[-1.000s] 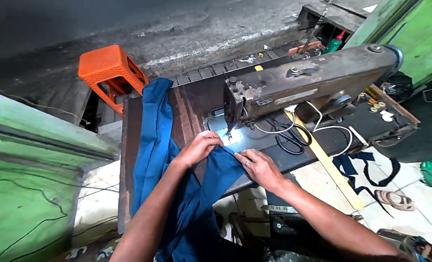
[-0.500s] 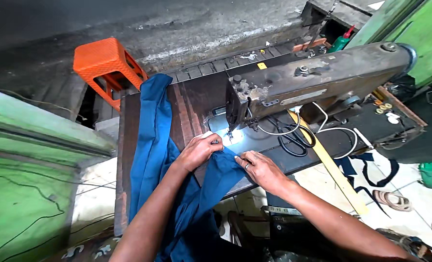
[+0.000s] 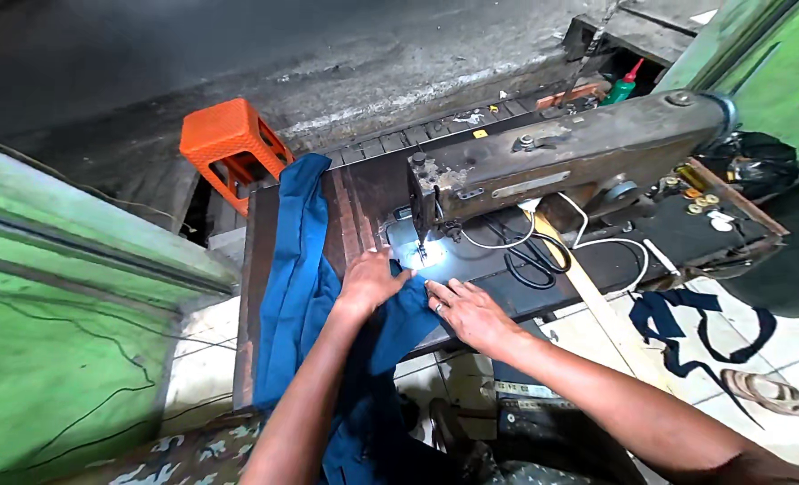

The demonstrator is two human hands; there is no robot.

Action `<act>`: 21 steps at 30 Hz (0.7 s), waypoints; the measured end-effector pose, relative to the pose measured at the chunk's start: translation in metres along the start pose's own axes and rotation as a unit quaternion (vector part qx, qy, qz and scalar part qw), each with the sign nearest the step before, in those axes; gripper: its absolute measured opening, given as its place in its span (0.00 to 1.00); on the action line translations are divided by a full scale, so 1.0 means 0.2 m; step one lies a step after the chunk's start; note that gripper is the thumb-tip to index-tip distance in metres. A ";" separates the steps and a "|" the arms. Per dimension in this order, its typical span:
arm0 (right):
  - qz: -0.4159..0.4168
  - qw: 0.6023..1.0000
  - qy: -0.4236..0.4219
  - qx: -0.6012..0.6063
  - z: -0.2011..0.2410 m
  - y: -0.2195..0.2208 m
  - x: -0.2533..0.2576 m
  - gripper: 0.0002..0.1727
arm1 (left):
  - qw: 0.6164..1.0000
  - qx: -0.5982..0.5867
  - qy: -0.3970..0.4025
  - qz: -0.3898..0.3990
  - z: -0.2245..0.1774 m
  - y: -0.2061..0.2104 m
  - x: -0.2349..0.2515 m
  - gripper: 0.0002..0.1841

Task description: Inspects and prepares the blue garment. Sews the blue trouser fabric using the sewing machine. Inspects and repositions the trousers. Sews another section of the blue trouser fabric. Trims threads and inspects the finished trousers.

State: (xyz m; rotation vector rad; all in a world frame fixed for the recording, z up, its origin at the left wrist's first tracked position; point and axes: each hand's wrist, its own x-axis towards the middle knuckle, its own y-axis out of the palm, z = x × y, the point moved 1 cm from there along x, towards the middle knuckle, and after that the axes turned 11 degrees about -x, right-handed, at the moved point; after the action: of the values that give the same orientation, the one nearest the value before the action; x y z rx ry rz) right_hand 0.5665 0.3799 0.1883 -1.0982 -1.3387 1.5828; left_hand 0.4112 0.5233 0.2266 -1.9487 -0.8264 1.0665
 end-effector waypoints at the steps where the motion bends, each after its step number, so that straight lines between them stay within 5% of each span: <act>1: -0.003 1.000 0.002 0.001 0.00 0.00 0.00 0.22 | 0.999 -0.028 -0.043 -0.011 0.00 0.01 -0.01 0.38; 9: -0.038 0.999 0.019 0.021 -0.01 0.04 -0.02 0.25 | 0.978 -0.065 -0.046 -0.192 -0.08 0.26 -0.13 0.17; 16: -0.051 0.997 0.060 -0.006 0.03 0.07 -0.03 0.28 | 0.986 -0.004 0.006 -0.164 -0.06 0.28 -0.05 0.20; 21: -0.074 0.987 0.140 -0.037 0.13 0.07 0.05 0.27 | 0.978 0.001 0.132 -0.159 0.01 0.23 0.11 0.16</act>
State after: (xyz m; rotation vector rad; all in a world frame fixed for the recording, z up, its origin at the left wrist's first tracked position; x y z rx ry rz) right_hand 0.5379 0.3786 0.1743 -1.1878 -1.2645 1.2286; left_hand 0.4279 0.5187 0.1786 -1.8278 -0.9459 0.6055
